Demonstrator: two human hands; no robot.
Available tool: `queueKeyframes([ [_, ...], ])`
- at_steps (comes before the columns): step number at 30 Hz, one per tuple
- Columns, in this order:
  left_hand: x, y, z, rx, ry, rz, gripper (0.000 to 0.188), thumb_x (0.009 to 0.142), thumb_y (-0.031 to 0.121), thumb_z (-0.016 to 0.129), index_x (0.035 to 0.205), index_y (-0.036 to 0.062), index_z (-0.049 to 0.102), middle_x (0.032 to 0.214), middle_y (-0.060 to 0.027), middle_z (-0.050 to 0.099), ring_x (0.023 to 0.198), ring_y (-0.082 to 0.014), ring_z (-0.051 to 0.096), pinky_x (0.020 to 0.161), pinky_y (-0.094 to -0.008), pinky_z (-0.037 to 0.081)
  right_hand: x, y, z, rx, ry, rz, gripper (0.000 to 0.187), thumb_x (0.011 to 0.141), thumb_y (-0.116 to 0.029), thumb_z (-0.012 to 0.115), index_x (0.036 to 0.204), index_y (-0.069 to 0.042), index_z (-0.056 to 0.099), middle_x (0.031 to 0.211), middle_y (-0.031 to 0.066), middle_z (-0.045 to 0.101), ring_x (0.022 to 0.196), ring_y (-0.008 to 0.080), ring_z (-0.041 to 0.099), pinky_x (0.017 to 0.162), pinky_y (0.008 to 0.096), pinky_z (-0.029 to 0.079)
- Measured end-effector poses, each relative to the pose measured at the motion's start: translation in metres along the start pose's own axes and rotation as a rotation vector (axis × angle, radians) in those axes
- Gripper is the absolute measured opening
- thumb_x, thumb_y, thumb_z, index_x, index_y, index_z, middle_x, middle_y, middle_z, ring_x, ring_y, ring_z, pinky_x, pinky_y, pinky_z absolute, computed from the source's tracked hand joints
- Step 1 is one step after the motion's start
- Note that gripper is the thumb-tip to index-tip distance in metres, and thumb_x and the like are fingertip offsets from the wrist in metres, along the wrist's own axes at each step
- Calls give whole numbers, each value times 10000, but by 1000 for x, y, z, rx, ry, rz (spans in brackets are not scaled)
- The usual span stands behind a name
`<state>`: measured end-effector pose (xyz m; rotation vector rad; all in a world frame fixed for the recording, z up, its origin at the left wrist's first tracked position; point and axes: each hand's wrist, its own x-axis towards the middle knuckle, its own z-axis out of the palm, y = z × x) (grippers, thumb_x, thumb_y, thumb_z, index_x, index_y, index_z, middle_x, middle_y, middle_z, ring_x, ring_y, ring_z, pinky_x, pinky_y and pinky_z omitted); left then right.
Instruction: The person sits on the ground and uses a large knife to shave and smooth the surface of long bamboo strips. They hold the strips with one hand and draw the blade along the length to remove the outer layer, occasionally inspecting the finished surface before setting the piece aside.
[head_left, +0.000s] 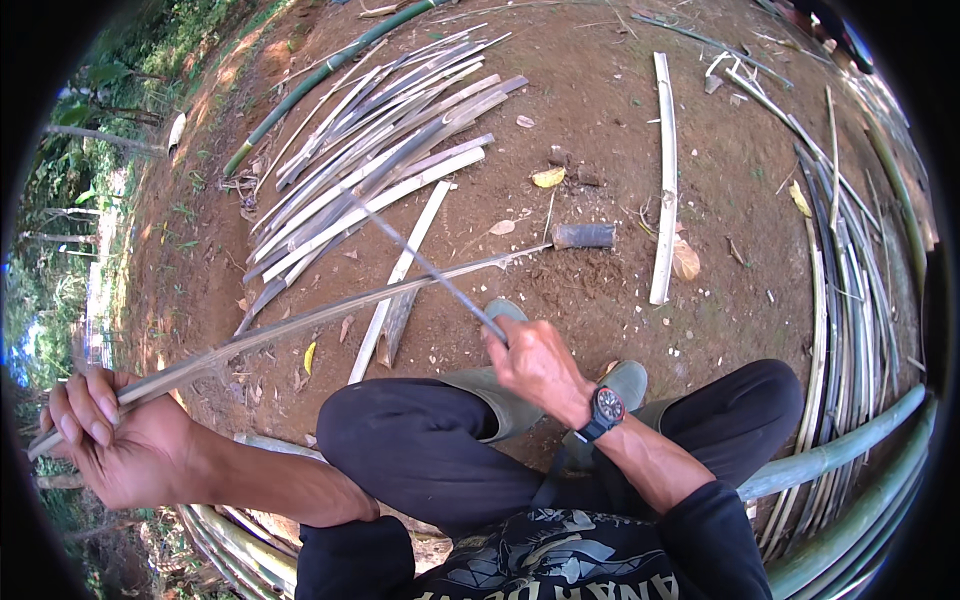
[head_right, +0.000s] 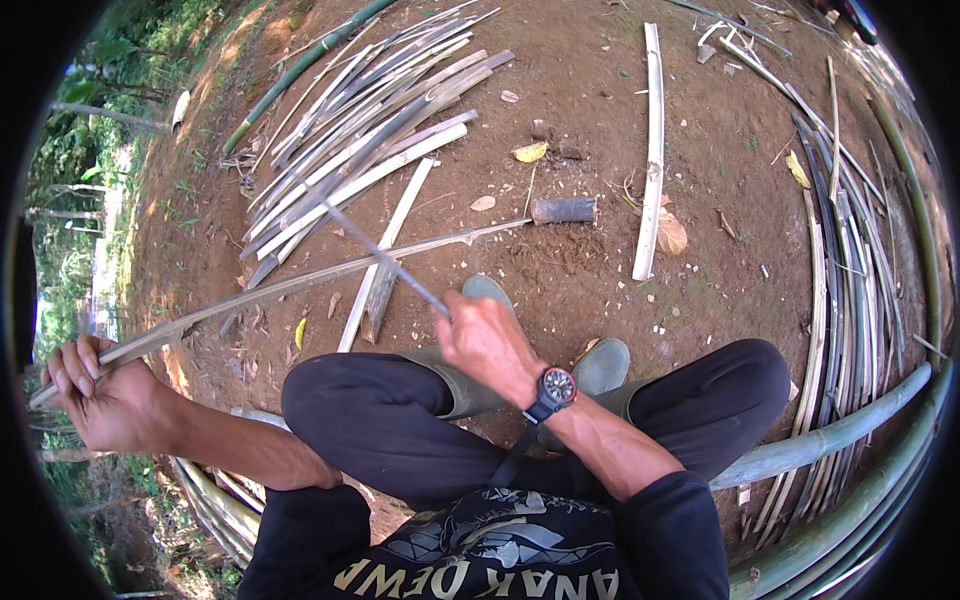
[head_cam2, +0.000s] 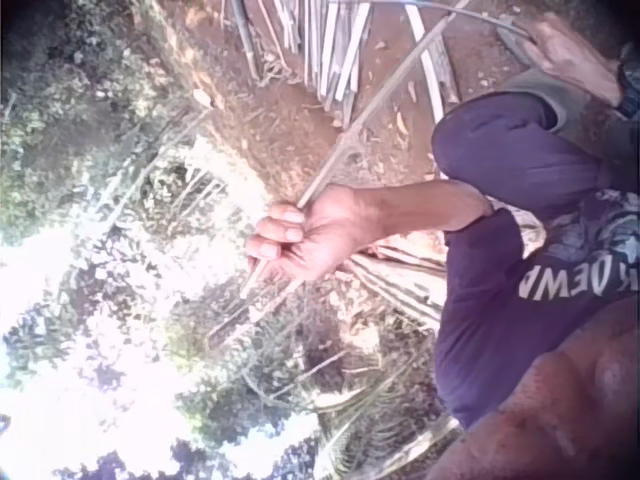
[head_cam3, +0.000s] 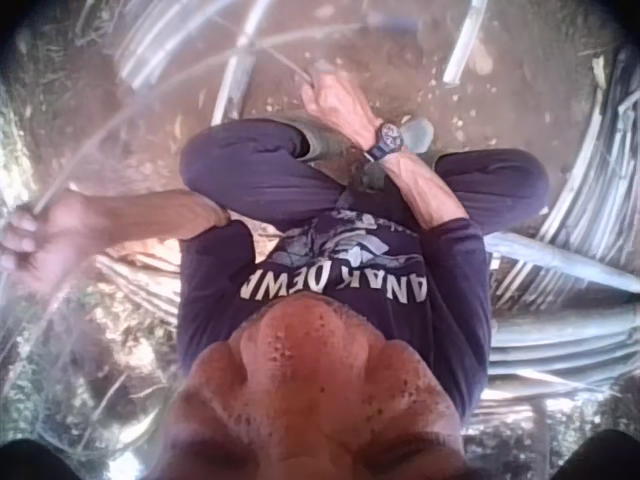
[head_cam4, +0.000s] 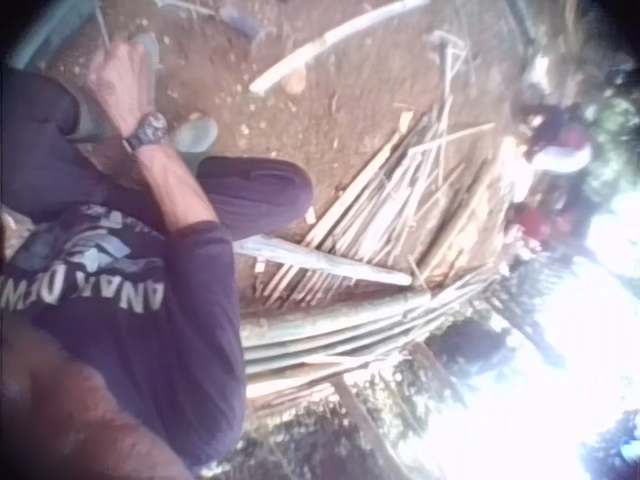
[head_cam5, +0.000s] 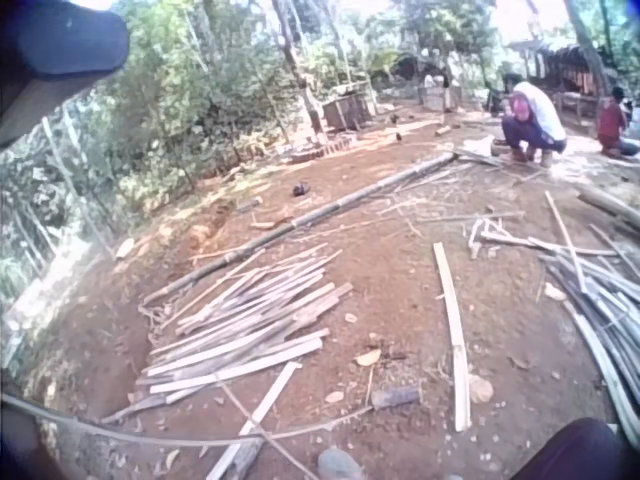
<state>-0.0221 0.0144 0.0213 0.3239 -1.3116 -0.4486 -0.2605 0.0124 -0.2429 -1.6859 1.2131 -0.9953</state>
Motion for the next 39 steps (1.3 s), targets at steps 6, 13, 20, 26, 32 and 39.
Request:
queueKeyframes([
  [6, 7, -9, -21, 43, 30, 53, 49, 891, 9, 390, 851, -8, 412, 709, -55, 403, 529, -134, 369, 521, -274, 345, 5, 4, 1, -78, -72, 37, 205, 847, -136, 539, 758, 46, 568, 557, 261, 543, 541, 427, 567, 516, 485, 461],
  [13, 16, -9, -37, 80, 132, 26, 133, 919, 45, 365, 795, 16, 402, 667, -66, 405, 512, -153, 378, 534, -294, 362, 16, 94, 9, -212, -47, 314, 264, 850, -153, 530, 763, 78, 625, 568, 276, 548, 519, 409, 582, 486, 454, 484],
  [20, 16, -11, -48, 73, 161, 4, 145, 925, 61, 365, 791, 17, 397, 629, -60, 392, 494, -150, 368, 525, -294, 358, 15, 112, 12, -144, -14, 384, 243, 843, -164, 531, 775, 54, 614, 618, 286, 563, 601, 430, 601, 548, 483, 486],
  [26, 21, -8, -58, 20, 73, 9, 113, 895, 26, 365, 785, 15, 391, 642, -68, 393, 500, -154, 367, 522, -298, 355, 16, 93, 20, -196, -33, 293, 240, 844, -180, 516, 836, 34, 626, 623, 272, 574, 597, 410, 608, 558, 468, 503],
  [32, 23, -9, -70, -25, 106, -15, 101, 896, 25, 357, 802, 17, 395, 649, -71, 404, 489, -152, 371, 510, -294, 354, 16, 149, 8, -293, -96, 422, 282, 858, -199, 512, 829, 64, 610, 643, 291, 559, 603, 411, 603, 556, 466, 474],
  [39, 23, -15, -81, 42, 179, -1, 93, 897, 32, 376, 811, 8, 405, 654, -79, 410, 509, -153, 378, 527, -302, 355, 16, 167, 18, -260, 7, 418, 337, 850, -227, 535, 745, 86, 599, 659, 308, 547, 615, 426, 598, 563, 466, 466],
])
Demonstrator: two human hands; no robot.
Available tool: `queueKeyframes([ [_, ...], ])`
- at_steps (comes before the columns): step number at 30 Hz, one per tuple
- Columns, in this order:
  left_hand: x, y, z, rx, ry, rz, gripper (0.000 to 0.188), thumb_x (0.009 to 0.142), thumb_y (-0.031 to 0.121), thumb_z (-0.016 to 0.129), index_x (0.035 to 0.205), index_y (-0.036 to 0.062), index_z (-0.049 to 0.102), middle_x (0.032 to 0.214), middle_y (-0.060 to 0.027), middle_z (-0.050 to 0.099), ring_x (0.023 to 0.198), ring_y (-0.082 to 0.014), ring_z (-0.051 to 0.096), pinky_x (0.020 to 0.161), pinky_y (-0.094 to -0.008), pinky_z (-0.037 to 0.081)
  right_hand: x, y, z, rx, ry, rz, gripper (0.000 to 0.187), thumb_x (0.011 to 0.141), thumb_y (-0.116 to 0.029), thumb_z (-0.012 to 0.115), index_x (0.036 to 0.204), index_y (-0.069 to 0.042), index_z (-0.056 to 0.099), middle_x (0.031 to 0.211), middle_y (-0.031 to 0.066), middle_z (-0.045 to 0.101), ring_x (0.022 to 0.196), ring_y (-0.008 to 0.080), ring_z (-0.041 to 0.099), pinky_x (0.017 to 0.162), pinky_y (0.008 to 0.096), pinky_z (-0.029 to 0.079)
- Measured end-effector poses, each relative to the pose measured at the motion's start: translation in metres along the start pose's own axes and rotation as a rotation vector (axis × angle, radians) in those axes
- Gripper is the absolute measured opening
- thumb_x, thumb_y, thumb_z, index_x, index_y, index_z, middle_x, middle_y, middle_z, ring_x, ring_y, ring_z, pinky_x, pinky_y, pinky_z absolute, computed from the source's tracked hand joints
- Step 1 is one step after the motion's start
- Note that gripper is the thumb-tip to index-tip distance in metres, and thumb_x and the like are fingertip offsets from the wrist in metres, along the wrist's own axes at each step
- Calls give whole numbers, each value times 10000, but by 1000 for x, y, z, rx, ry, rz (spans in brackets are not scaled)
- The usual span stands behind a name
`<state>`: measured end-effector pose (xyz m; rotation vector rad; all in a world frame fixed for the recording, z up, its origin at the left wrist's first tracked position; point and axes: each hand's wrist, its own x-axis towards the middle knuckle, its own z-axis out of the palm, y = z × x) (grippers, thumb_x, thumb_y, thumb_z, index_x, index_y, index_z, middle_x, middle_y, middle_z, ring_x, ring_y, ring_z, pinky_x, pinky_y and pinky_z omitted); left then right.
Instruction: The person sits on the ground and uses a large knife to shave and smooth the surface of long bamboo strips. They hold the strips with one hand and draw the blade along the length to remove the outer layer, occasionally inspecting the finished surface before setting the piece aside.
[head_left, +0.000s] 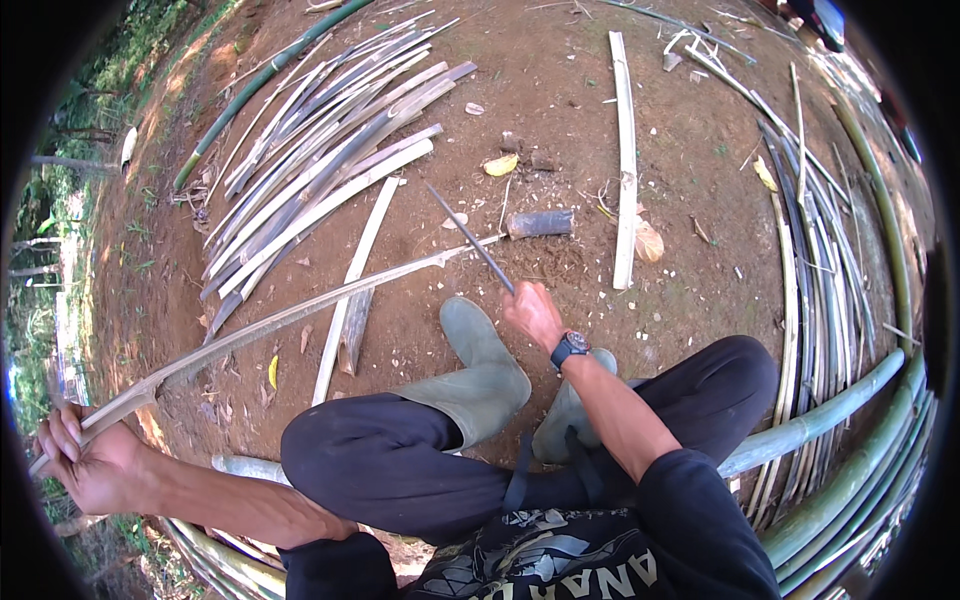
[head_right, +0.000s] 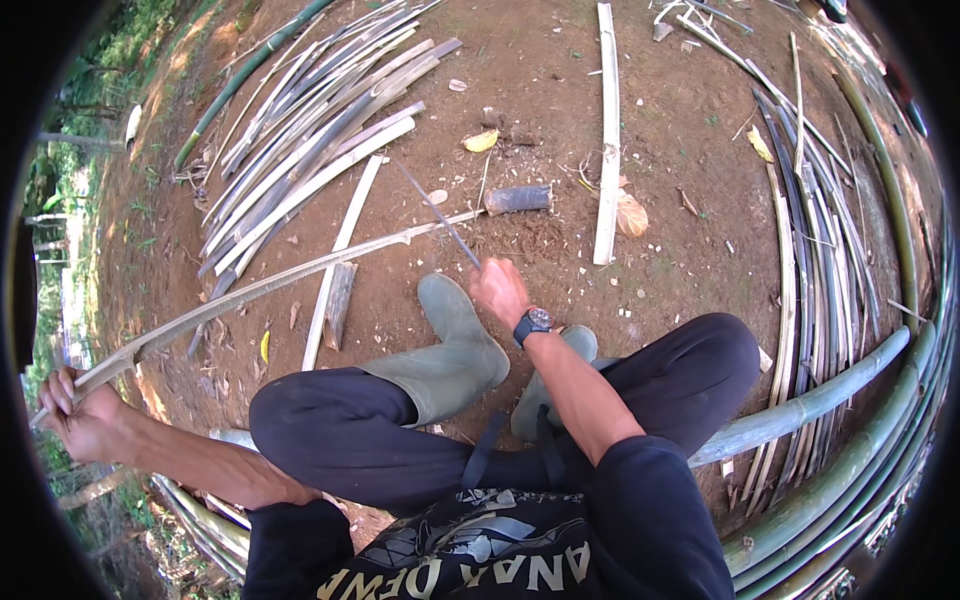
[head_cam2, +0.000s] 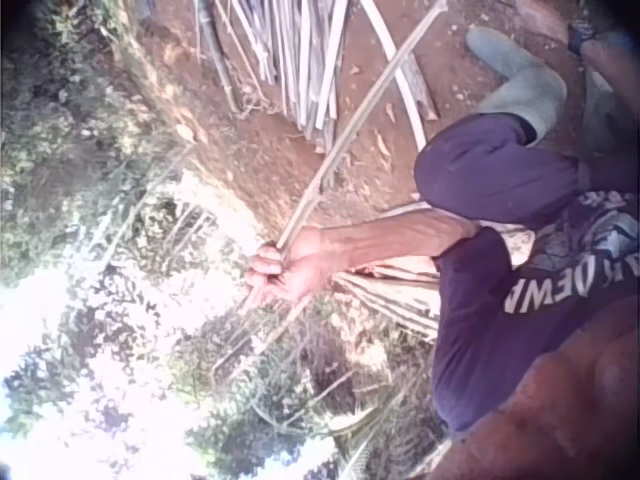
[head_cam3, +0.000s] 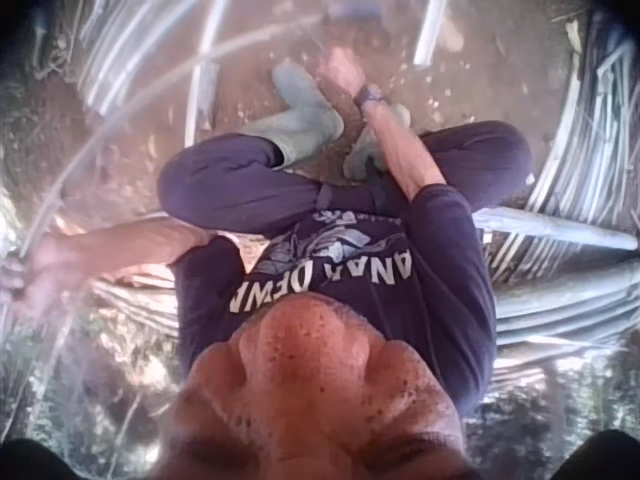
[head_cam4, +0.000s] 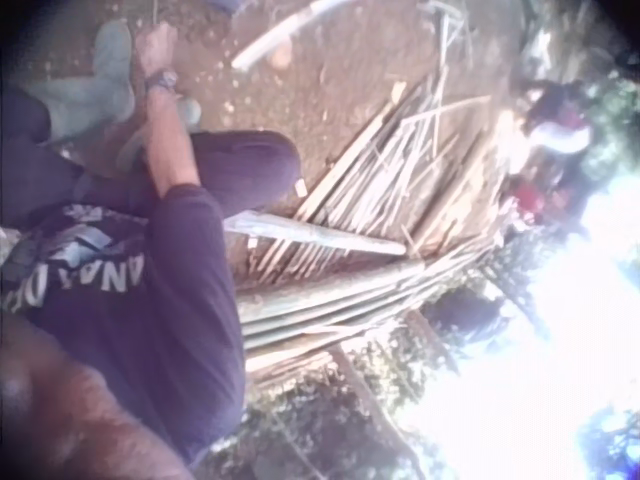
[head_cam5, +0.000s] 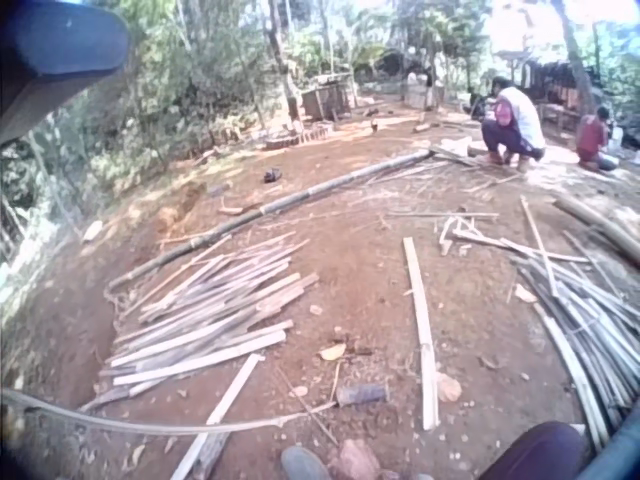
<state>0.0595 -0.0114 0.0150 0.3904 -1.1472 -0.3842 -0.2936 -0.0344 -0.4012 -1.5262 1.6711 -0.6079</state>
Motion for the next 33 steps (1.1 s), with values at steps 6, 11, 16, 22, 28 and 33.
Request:
queueKeyframes([
  [6, 10, 1, -17, -88, -93, -40, 53, 868, -12, 410, 817, -4, 426, 681, -74, 389, 544, -158, 368, 568, -309, 346, -2, -19, 5, 5, 1, -67, 323, 834, -225, 537, 713, 57, 637, 694, 298, 578, 672, 431, 606, 639, 485, 490],
  [11, 12, 2, -16, 4, -9, -32, 148, 900, 50, 393, 758, 7, 390, 676, -86, 402, 520, -158, 372, 535, -305, 347, 16, 46, 0, -78, -84, 145, 314, 815, -224, 539, 782, 67, 650, 742, 315, 588, 730, 437, 620, 695, 483, 501],
  [16, 17, 3, -37, -8, -58, -27, 39, 855, -29, 420, 825, -3, 420, 652, -72, 378, 532, -163, 373, 543, -306, 341, 11, 11, 12, -104, -95, 38, 303, 820, -222, 539, 801, 58, 655, 781, 294, 620, 790, 425, 628, 739, 472, 513],
  [22, 10, -1, -28, -66, -12, -48, 61, 869, -2, 431, 810, 0, 415, 632, -71, 377, 528, -164, 377, 547, -305, 349, 16, 68, 7, -145, -31, 199, 292, 795, -204, 548, 797, 78, 623, 781, 312, 597, 778, 452, 607, 736, 492, 494],
  [28, 14, -1, -43, -33, -69, -39, 113, 916, 66, 406, 832, -7, 421, 684, -75, 405, 539, -167, 384, 562, -305, 358, 15, 62, 9, -206, -47, 168, 235, 774, -170, 567, 820, 42, 657, 845, 277, 634, 826, 410, 632, 753, 467, 517],
  [33, 4, -6, -46, 28, -30, -12, 215, 973, 153, 340, 879, -17, 431, 752, -96, 425, 621, -187, 424, 594, -320, 375, 16, 111, 8, -335, -30, 260, 229, 755, -156, 576, 808, 50, 659, 828, 293, 627, 821, 413, 635, 738, 463, 526],
])
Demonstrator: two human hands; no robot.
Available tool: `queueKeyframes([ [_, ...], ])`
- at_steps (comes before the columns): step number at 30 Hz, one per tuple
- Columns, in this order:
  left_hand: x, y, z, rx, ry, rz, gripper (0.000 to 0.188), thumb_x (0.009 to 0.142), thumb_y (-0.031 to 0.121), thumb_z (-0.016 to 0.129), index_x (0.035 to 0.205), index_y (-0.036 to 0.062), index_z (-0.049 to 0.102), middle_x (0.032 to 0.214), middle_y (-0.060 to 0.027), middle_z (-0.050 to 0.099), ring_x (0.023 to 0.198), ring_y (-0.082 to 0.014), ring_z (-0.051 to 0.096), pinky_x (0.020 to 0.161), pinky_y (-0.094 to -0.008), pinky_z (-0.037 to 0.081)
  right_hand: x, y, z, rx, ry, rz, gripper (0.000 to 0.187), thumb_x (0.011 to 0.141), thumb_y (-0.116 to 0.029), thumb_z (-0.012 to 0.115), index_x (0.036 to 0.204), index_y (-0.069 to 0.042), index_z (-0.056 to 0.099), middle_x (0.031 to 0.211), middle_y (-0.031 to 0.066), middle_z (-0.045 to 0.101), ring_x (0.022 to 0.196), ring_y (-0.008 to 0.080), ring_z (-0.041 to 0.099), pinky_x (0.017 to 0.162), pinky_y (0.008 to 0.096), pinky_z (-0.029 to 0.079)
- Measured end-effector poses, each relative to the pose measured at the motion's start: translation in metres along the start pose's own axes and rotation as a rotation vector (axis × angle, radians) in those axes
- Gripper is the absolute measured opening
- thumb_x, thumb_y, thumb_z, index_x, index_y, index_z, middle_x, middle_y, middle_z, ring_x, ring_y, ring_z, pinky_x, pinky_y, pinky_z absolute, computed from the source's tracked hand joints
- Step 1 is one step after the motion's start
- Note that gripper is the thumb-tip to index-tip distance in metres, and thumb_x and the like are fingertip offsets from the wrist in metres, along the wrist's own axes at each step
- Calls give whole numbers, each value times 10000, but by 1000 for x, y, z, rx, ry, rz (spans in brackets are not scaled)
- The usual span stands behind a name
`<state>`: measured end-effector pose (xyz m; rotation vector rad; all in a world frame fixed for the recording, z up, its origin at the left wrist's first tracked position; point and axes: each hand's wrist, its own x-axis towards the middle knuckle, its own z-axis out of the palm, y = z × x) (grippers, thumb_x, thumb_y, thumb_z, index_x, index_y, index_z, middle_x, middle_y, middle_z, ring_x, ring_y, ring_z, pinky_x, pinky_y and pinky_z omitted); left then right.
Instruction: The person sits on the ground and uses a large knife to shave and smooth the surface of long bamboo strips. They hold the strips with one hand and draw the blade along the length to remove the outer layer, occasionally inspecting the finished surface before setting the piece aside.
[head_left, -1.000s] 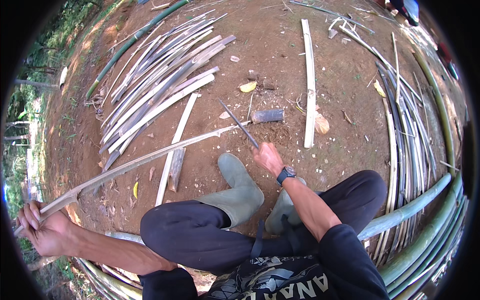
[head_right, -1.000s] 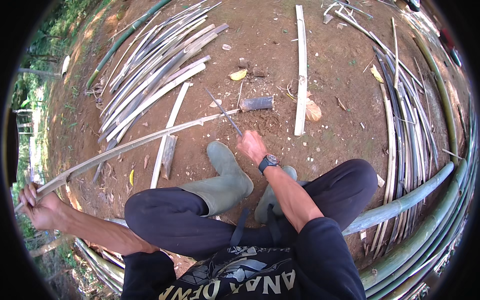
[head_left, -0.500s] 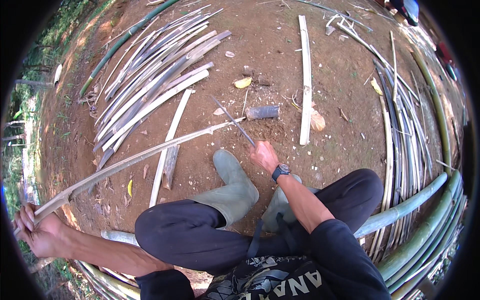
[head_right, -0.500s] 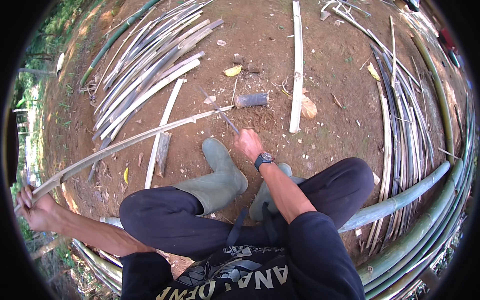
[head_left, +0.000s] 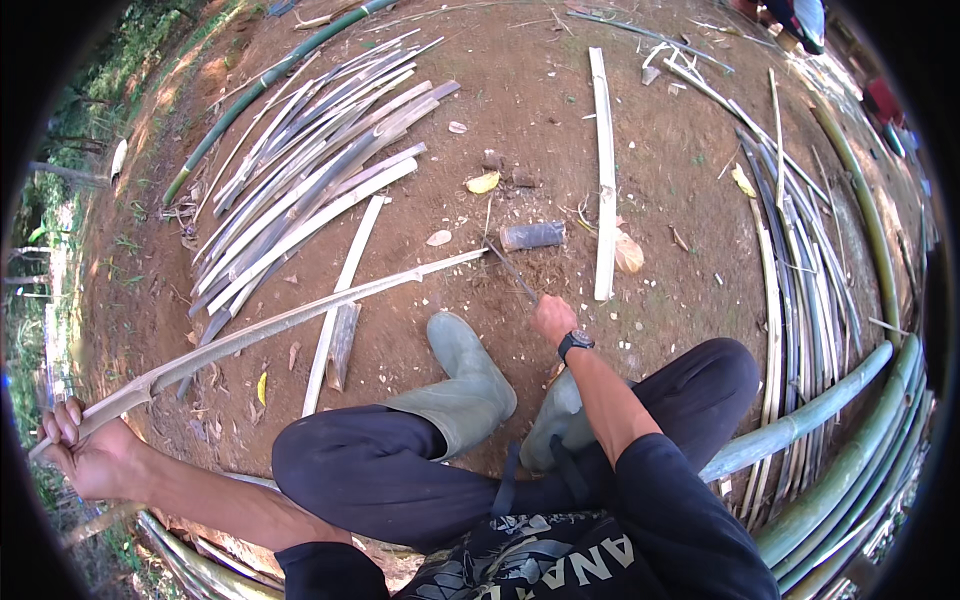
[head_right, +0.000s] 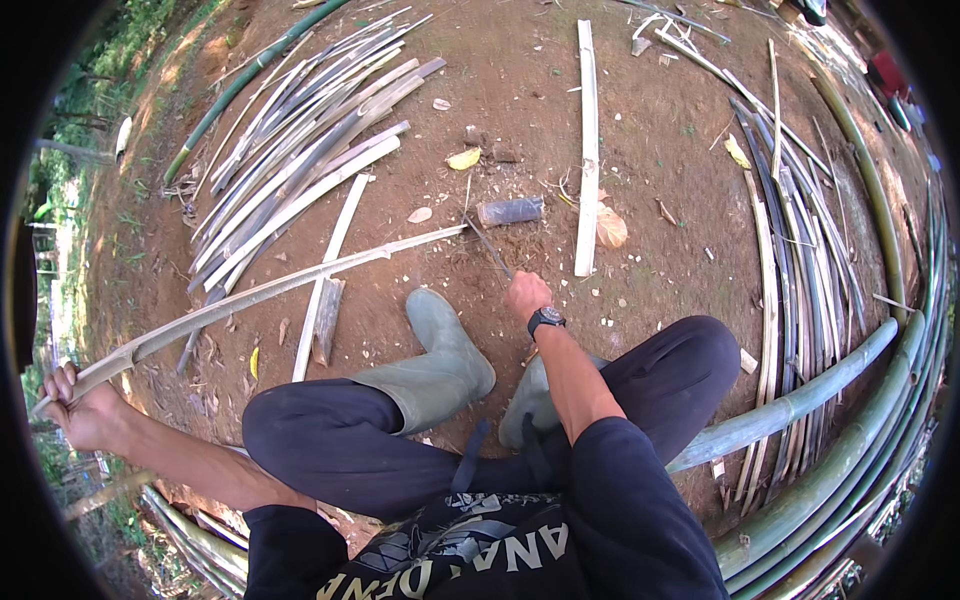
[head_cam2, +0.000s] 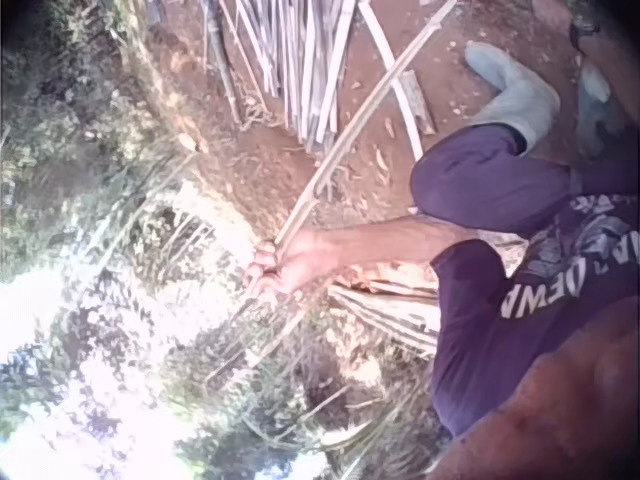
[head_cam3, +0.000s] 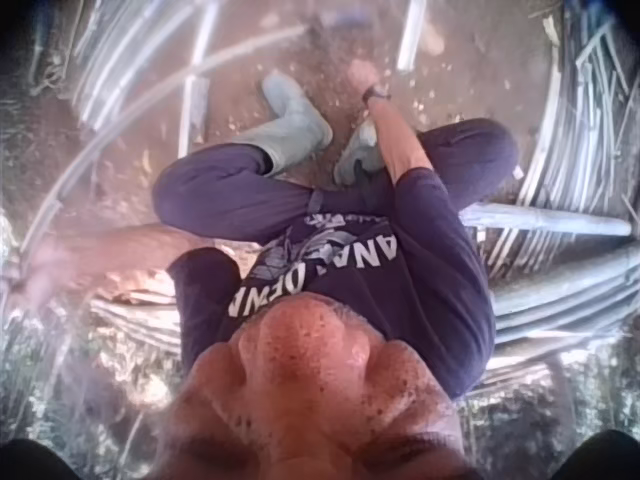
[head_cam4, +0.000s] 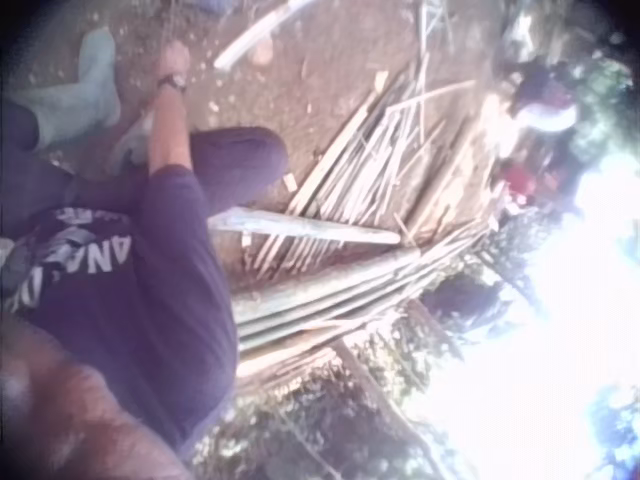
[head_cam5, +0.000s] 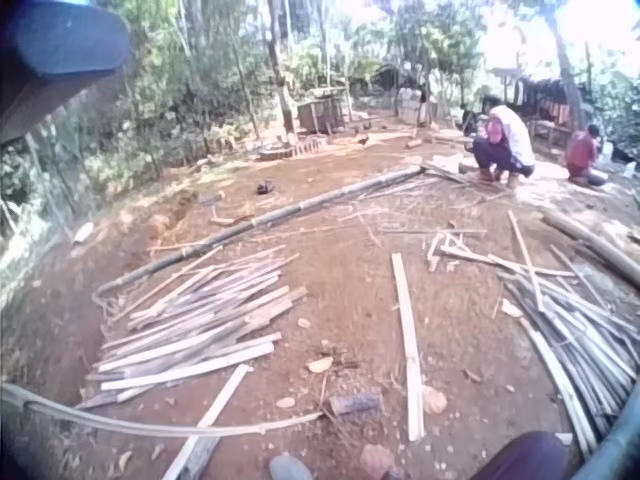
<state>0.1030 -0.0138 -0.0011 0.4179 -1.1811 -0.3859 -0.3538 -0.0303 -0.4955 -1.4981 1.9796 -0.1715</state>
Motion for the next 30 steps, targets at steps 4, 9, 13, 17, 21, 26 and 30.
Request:
queueKeyframes([
  [4, -6, 24, 6, 207, 123, 48, 287, 993, 209, 304, 957, -42, 438, 825, -125, 457, 742, -232, 488, 712, -363, 437, -11, -23, -15, 96, -101, 78, 256, 766, -148, 555, 911, 31, 667, 932, 286, 630, 901, 408, 626, 793, 455, 515],
  [9, -23, 6, 62, 334, 334, 62, 370, 991, 228, 299, 1127, -95, 419, 903, -152, 493, 844, -285, 509, 857, -422, 444, -13, -29, -32, 257, -23, 104, 300, 784, -185, 541, 915, 62, 648, 885, 306, 624, 891, 426, 619, 797, 471, 503],
  [13, -20, 15, 71, 274, 201, -14, 491, 991, 332, 270, 1196, -90, 413, 886, -143, 493, 845, -276, 496, 898, -458, 424, -29, -61, -56, 501, -53, 92, 378, 822, -243, 536, 809, 130, 599, 743, 325, 601, 761, 435, 627, 722, 471, 508],
  [17, -14, 14, 68, 148, 120, -26, 454, 973, 353, 378, 1064, -71, 512, 889, -168, 546, 887, -293, 540, 917, -471, 442, -35, -73, -62, 540, 54, -61, 397, 853, -261, 528, 739, 115, 586, 621, 291, 575, 603, 405, 615, 600, 470, 488],
  [21, -22, 15, 102, 326, 223, 96, 385, 955, 359, 451, 921, -10, 554, 895, -149, 594, 873, -277, 593, 871, -446, 479, -72, -122, -90, 444, 13, -229, 365, 880, -238, 514, 712, 77, 593, 533, 235, 538, 481, 348, 564, 510, 462, 434],
  [26, -34, 10, 135, 373, 305, 133, 383, 956, 366, 429, 916, 2, 541, 910, -163, 606, 789, -245, 608, 710, -351, 490, -118, -172, -128, 508, 47, -543, 310, 907, -193, 499, 748, 62, 578, 438, 149, 474, 364, 280, 473, 395, 413, 389],
  [30, -42, 26, 136, 214, 45, 159, 339, 961, 353, 452, 909, 21, 495, 712, -63, 507, 515, -134, 472, 491, -264, 397, -185, -230, -189, 632, -52, -780, 241, 907, -161, 534, 768, 35, 550, 493, 188, 481, 404, 311, 499, 405, 415, 361],
])
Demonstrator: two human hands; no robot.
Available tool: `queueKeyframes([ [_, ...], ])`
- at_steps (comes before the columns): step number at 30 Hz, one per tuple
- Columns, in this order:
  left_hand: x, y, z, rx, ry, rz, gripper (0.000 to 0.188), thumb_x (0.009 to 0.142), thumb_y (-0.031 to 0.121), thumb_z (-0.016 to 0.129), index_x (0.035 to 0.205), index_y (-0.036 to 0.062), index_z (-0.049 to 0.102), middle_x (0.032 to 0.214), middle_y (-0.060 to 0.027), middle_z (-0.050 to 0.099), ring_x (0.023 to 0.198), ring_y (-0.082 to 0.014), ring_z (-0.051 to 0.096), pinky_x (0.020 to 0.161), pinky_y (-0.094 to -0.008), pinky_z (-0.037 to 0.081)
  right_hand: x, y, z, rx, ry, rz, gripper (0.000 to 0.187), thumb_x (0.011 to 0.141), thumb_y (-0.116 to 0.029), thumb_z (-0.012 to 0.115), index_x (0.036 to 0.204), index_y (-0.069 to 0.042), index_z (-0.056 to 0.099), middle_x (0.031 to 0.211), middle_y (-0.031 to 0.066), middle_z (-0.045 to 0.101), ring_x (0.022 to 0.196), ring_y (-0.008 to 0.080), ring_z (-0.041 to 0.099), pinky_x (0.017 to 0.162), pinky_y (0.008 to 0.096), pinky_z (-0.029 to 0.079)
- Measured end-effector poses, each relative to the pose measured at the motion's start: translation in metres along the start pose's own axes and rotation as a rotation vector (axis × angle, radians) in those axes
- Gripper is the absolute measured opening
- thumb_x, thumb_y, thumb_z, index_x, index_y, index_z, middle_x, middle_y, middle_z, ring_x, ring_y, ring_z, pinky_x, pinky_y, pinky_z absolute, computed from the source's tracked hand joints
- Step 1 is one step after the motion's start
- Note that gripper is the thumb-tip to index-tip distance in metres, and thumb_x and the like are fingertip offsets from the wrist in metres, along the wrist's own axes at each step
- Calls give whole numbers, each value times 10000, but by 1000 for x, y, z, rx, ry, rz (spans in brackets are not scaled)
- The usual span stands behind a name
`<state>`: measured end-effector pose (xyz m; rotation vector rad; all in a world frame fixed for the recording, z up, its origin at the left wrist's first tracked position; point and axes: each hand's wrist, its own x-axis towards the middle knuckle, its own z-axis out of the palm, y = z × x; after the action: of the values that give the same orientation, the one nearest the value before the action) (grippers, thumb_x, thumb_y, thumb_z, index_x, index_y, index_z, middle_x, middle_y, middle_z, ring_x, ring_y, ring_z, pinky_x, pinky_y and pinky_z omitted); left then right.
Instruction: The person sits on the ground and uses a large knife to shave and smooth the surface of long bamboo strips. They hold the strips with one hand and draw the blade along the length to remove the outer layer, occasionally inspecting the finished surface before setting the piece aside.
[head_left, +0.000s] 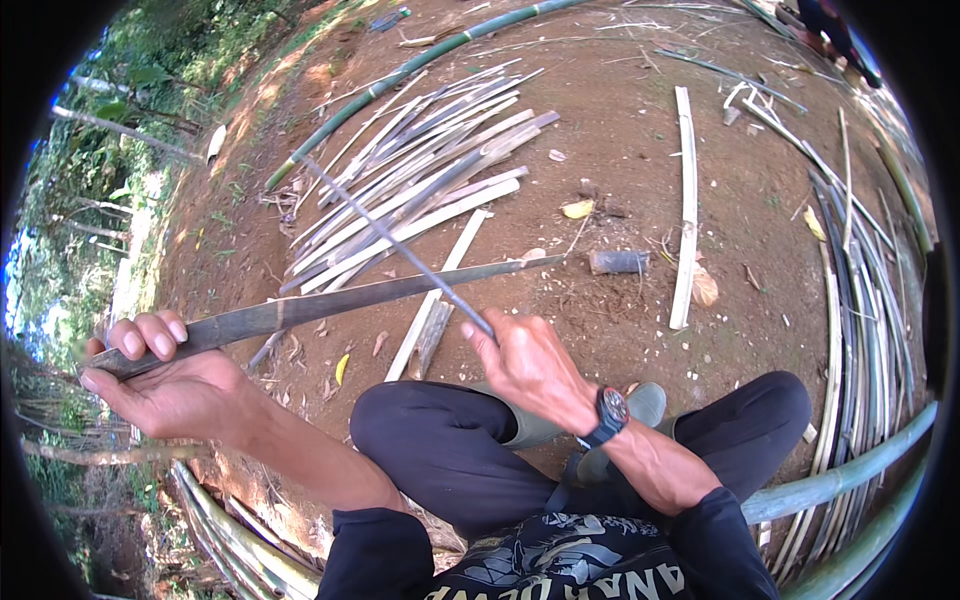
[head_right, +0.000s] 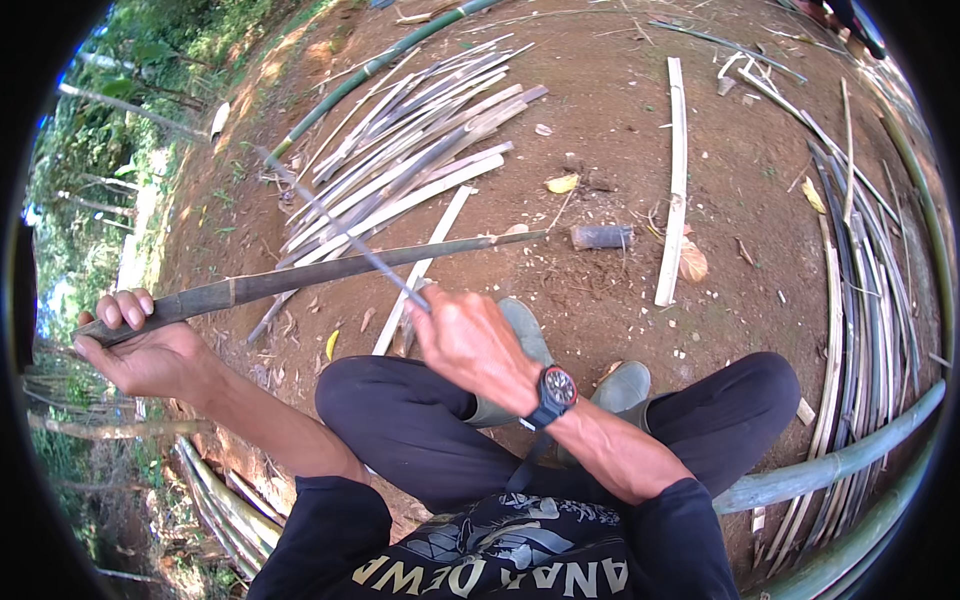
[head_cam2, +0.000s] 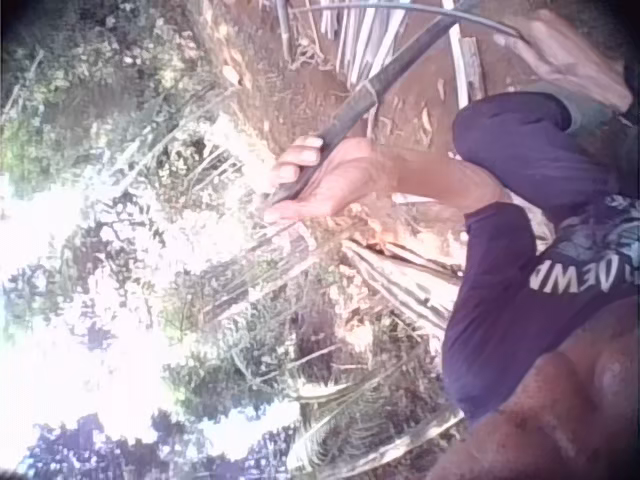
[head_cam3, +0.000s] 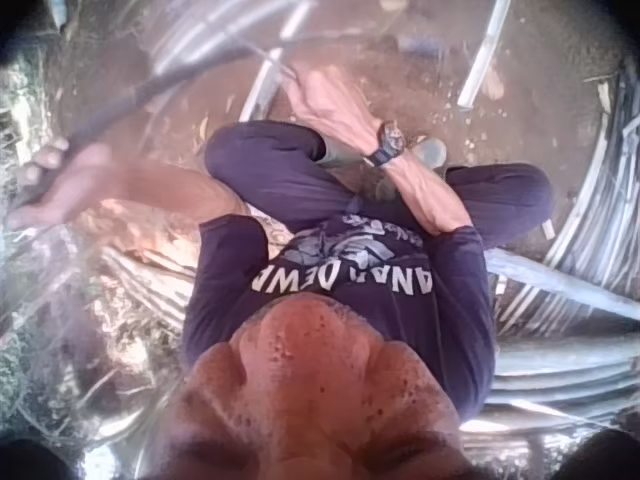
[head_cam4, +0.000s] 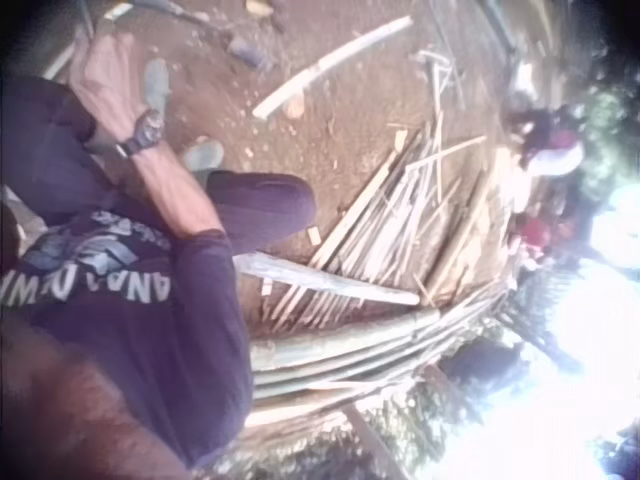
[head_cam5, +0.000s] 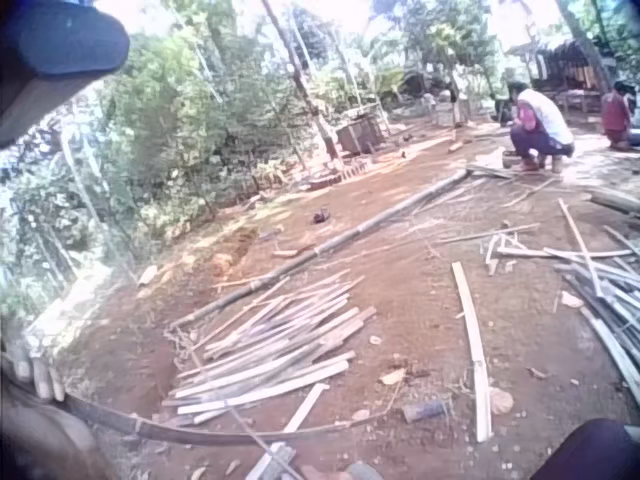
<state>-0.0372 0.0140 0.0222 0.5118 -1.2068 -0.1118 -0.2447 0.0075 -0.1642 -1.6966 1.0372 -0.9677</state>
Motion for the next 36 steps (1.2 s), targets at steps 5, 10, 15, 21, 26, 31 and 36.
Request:
queueKeyframes([
  [5, -15, 4, 19, -10, 39, 27, 352, 973, 378, 417, 897, 46, 509, 659, -18, 453, 472, -100, 416, 437, -240, 354, -9, -47, 7, 41, 109, -345, 122, 860, -79, 568, 816, 32, 543, 553, 209, 539, 473, 364, 560, 422, 418, 409],
  [10, -19, 7, 8, 18, 37, 21, 390, 975, 404, 387, 886, 51, 528, 660, -7, 458, 477, -98, 397, 446, -249, 337, -17, -9, 11, 2, -37, -13, 137, 855, -81, 572, 783, 30, 537, 562, 212, 548, 485, 369, 569, 424, 424, 430],
  [15, -16, 5, 6, -28, -11, 7, 400, 973, 410, 388, 867, 52, 532, 663, -8, 459, 489, -101, 391, 444, -251, 326, -21, -30, 10, -39, -10, -165, 134, 835, -81, 590, 797, 32, 527, 560, 209, 552, 497, 373, 577, 431, 430, 440],
  [21, -15, -1, 3, 43, 87, 28, 392, 972, 413, 389, 867, 55, 509, 657, -4, 448, 479, -98, 375, 434, -247, 322, -7, 34, 18, -116, 49, 63, 135, 841, -72, 565, 776, 46, 561, 502, 211, 526, 460, 375, 554, 436, 430, 430],
  [26, -11, 0, -9, 90, 51, 37, 384, 971, 402, 399, 833, 48, 455, 656, -8, 424, 498, -98, 361, 476, -261, 329, -8, 5, 21, -62, 36, -123, 160, 836, -84, 572, 726, 26, 537, 485, 203, 502, 458, 386, 537, 454, 450, 417],
  [31, -5, -12, -13, 145, 191, 5, 395, 952, 419, 427, 824, 45, 417, 670, -20, 411, 526, -124, 365, 501, -267, 333, 1, 97, 25, -181, 53, 214, 188, 853, -115, 550, 773, 49, 597, 487, 220, 520, 408, 320, 537, 429, 434, 428],
  [36, 2, -8, -44, 7, 22, -41, 362, 960, 376, 423, 834, 36, 413, 683, -35, 400, 553, -141, 374, 542, -291, 360, -2, 90, 33, -177, 61, 94, 224, 857, -130, 541, 738, 49, 604, 485, 209, 527, 390, 304, 534, 405, 416, 429],
])
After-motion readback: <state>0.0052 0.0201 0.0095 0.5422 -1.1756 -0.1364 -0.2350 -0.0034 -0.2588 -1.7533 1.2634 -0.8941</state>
